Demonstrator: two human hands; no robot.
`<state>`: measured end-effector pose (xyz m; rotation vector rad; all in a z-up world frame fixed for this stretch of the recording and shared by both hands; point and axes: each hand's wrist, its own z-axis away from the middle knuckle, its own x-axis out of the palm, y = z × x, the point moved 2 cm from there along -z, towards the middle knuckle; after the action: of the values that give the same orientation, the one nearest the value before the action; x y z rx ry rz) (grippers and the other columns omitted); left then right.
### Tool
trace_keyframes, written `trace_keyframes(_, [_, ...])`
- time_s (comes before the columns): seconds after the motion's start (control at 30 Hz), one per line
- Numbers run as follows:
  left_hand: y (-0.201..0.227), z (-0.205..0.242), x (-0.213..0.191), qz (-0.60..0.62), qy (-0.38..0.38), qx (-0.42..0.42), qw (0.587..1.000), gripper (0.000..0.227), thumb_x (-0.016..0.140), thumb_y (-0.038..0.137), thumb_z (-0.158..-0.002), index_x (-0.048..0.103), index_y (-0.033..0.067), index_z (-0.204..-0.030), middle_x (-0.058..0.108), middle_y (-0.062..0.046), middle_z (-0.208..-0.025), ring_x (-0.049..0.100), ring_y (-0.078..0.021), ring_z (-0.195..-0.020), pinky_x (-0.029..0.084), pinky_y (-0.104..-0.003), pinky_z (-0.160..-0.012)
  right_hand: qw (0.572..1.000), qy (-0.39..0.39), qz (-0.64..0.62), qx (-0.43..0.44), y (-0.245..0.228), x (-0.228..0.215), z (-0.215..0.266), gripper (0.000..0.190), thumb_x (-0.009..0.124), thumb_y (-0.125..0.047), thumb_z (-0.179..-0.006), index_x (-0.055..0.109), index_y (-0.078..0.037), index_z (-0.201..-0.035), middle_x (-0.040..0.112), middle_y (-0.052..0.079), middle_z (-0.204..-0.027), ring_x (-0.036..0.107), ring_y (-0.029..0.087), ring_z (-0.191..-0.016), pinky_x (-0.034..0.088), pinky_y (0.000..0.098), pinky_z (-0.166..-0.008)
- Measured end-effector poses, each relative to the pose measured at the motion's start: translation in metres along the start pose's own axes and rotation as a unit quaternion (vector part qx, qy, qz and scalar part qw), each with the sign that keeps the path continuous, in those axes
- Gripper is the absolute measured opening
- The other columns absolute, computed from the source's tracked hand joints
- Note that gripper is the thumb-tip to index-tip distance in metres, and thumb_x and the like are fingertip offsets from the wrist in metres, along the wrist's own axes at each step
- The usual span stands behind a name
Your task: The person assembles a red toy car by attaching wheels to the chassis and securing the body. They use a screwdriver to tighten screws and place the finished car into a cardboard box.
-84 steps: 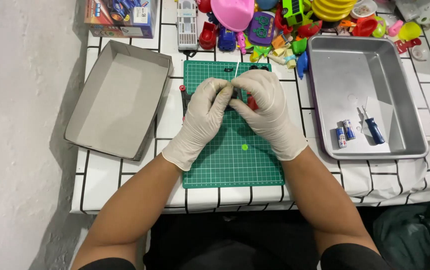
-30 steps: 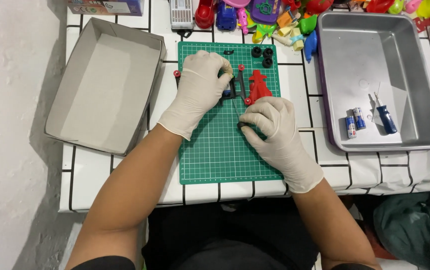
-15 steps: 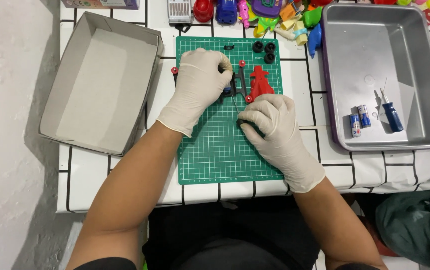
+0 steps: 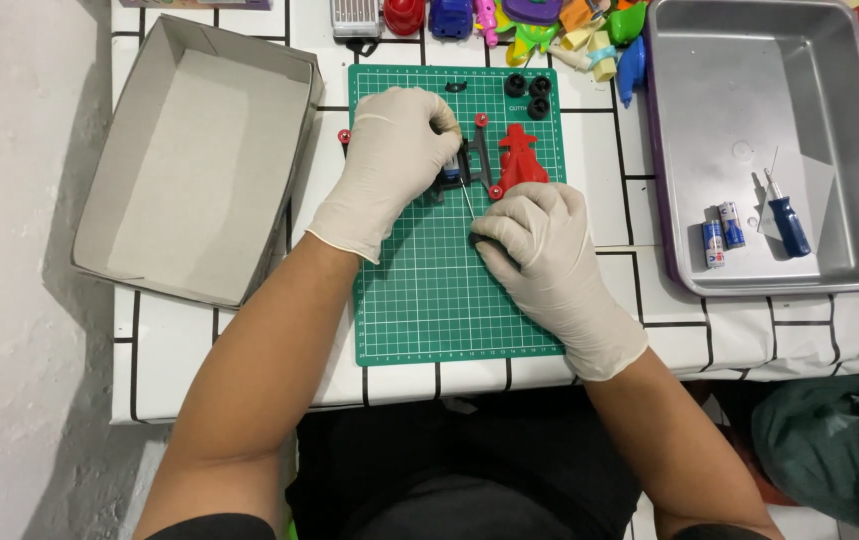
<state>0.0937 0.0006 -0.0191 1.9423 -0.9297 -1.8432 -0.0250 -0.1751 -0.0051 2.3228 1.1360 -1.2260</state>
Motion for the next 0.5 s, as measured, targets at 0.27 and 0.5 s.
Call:
trace_keyframes(0.27, [-0.001,0.001,0.0,0.018,-0.005,-0.01,1.0,0.018,0.065,0.014,-0.076,0.068,0.0255,-0.062,0.071,0.016,-0.061,0.067,-0.0076,-0.069,0.046,-0.039,-0.093,0.997,-0.013,0.074,-0.011,-0.006,0.004,-0.004,0.017,0.075,-0.006,-0.09,0.066,-0.012,-0.104,0.067,0.001,-0.099,0.06,0.025,-0.099,0.045,0.0427,-0.087])
trace_keyframes(0.5, [-0.004,0.004,0.0,0.035,0.011,0.01,0.999,0.017,0.065,0.015,-0.075,0.071,0.0246,-0.063,0.072,0.015,-0.065,0.067,-0.0114,-0.07,0.044,-0.043,-0.096,0.986,-0.004,0.167,-0.014,-0.01,0.011,-0.01,0.014,0.079,-0.014,-0.092,0.067,-0.015,-0.099,0.066,0.0,-0.095,0.061,0.024,-0.098,0.048,0.0402,-0.089])
